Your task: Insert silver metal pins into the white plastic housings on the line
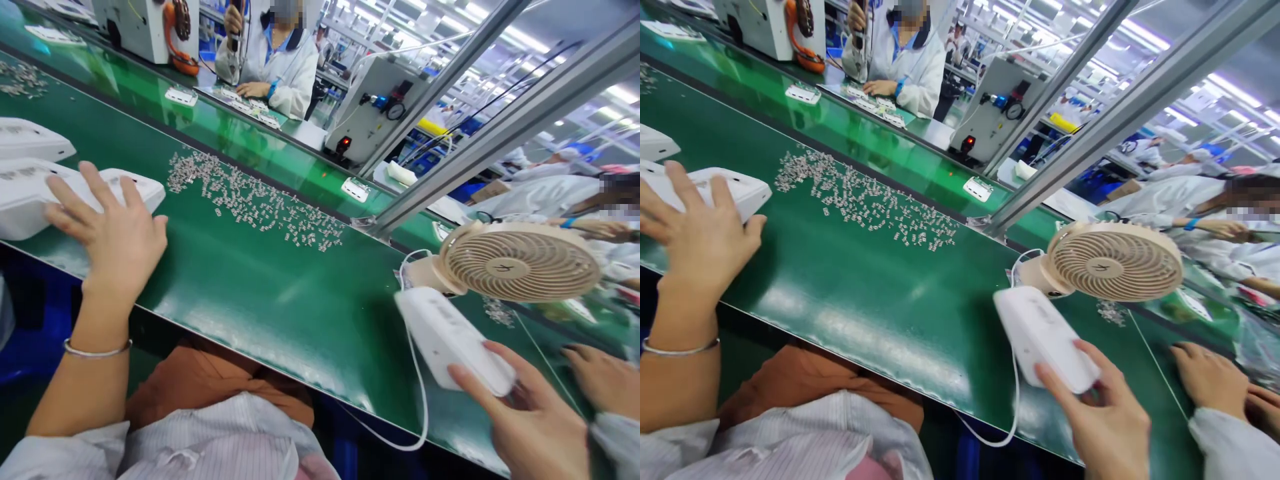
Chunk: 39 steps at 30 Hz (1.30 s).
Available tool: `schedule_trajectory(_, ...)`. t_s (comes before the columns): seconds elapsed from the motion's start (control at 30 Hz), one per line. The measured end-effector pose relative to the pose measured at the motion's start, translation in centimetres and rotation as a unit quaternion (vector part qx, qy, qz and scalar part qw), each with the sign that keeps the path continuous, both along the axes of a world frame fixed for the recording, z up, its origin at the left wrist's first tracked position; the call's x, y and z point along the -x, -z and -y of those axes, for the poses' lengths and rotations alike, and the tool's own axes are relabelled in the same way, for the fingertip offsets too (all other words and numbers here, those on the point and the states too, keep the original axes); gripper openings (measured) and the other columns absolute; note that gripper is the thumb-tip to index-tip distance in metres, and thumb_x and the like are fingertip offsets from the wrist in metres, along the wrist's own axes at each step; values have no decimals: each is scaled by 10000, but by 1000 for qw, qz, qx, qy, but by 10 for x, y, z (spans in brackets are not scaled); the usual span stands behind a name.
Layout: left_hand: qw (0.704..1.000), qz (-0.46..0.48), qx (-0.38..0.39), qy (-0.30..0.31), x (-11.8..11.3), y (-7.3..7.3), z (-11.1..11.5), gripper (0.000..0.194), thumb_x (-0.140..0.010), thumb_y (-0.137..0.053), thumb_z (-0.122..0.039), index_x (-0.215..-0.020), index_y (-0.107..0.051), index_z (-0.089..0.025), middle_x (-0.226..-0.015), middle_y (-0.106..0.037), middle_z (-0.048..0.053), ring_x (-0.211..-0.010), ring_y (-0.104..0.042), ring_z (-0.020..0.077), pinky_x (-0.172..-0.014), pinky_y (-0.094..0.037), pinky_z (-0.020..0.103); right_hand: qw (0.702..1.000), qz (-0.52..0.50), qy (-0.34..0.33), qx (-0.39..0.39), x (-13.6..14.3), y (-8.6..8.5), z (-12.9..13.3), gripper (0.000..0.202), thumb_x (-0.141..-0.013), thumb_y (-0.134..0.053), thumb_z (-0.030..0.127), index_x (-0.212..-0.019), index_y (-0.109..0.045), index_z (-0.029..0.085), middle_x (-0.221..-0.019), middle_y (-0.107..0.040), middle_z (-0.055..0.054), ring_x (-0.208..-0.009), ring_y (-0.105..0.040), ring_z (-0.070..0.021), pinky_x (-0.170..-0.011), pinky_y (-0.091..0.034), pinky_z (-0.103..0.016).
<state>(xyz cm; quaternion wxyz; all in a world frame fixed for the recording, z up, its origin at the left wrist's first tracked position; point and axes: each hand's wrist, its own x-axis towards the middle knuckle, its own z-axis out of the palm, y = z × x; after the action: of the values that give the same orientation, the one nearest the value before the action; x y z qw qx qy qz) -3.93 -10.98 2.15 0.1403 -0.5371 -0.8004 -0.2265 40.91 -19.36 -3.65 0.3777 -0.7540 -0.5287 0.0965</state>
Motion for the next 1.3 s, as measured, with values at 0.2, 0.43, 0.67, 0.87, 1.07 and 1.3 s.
schedule_trajectory(0.2,887,-37,132,440,-61,22,33,764,-673,-650,-594,-1338,-411,-304,-1486,-277,103,-1295,-286,428,-940,-373,570,909,-85,-406,46,112,-19,-45,763,-523,-797,434,-1210,-553,208,-1280,-526,-130,-1144,-521,-272,-900,-482,-391)
schedule_trajectory(0.43,949,-74,-11,306,-94,42,70,441,-749,-609,-518,-871,-637,-95,-1355,-455,192,-1269,-301,446,-981,-274,608,987,-40,-157,-14,123,20,-166,533,-709,-548,520,-1005,-640,86,-838,-625,-104,-684,-575,-172,-684,-505,-356)
schedule_trajectory(0.67,846,-95,109,512,-103,37,89,497,-818,-510,-508,-1218,-521,-215,-1473,-291,92,-1298,-262,400,-920,-392,527,984,19,-178,-21,113,29,-208,283,-653,-513,377,-741,-676,162,-621,-524,-33,-595,-473,-177,-708,-438,-398)
schedule_trajectory(0.87,882,-134,95,441,-110,34,88,533,-829,-504,-506,-1213,-531,-139,-1430,-356,109,-1241,-346,367,-890,-442,404,974,111,-192,-47,106,40,-209,300,-675,-460,398,-729,-650,172,-647,-470,-40,-555,-452,-176,-653,-425,-377)
schedule_trajectory(1.07,980,-54,-28,190,-68,34,58,692,-778,-482,-635,-1326,-447,-214,-1460,-283,201,-1237,-339,442,-875,-391,590,965,126,-221,-65,108,36,-203,253,-704,-455,375,-668,-630,196,-627,-458,-44,-545,-464,-181,-601,-402,-372)
schedule_trajectory(1.3,926,220,-130,-277,62,20,14,999,-782,-493,-573,-1433,-17,17,-1467,-11,344,-1349,-150,452,-1025,-243,590,961,125,-244,-42,113,27,-198,151,-710,-535,354,-648,-616,242,-680,-505,-72,-648,-522,-218,-609,-397,-370)
